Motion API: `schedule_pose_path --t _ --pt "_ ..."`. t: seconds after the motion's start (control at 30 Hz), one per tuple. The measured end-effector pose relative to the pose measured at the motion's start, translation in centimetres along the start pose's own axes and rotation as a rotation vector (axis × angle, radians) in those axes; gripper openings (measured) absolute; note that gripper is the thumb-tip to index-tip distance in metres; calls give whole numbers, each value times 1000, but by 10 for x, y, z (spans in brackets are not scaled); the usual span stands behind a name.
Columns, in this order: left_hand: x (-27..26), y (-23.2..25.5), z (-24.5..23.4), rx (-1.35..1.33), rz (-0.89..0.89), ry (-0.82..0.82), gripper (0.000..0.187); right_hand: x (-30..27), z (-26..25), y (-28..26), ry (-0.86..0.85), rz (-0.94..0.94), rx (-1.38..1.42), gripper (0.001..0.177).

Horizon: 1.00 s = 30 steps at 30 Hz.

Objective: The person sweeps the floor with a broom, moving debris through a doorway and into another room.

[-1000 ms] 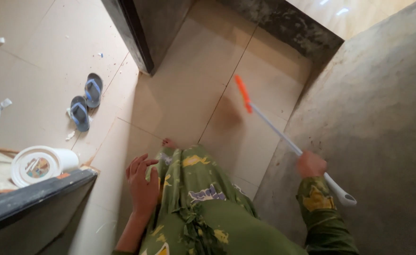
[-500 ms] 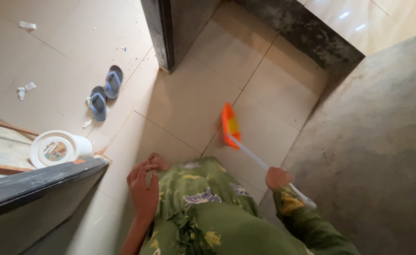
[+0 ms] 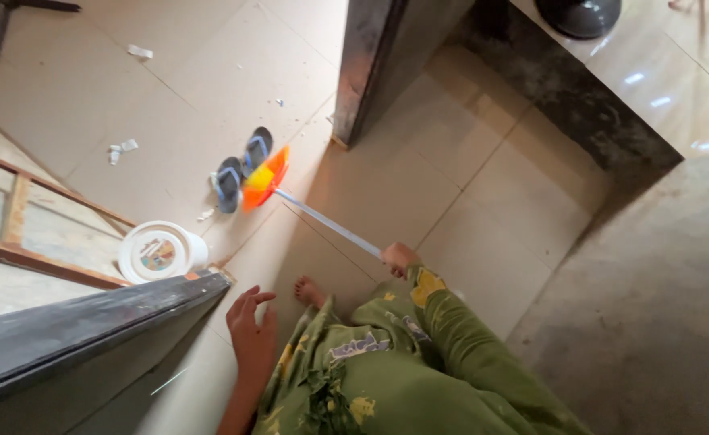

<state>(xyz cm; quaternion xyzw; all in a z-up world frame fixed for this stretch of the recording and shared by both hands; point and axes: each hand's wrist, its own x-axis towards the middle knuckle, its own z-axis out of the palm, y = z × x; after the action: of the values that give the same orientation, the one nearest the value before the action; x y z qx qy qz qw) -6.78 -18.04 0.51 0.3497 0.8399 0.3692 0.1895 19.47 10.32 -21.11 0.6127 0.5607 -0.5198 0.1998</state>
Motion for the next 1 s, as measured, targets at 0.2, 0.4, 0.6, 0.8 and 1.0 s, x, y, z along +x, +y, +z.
schedule_pose_path --t 0.2,0.4,0.6,0.8,1.0 --pt "22 -18 -15 -51 44 60 21 -1 -117 -35 54 -10 -262 42" --pt "32 -48 -36 -33 -72 15 21 -26 -121 -69 251 46 -940 26" --pt "42 -43 -43 -81 -103 37 21 -32 -57 -88 467 -97 -1003 21" --pt "34 -47 -39 -105 -151 24 22 -25 -32 -75 626 -295 -952 15" --pt "22 -71 -37 -63 -151 62 21 -2 -18 -76 567 -293 -1018 13"
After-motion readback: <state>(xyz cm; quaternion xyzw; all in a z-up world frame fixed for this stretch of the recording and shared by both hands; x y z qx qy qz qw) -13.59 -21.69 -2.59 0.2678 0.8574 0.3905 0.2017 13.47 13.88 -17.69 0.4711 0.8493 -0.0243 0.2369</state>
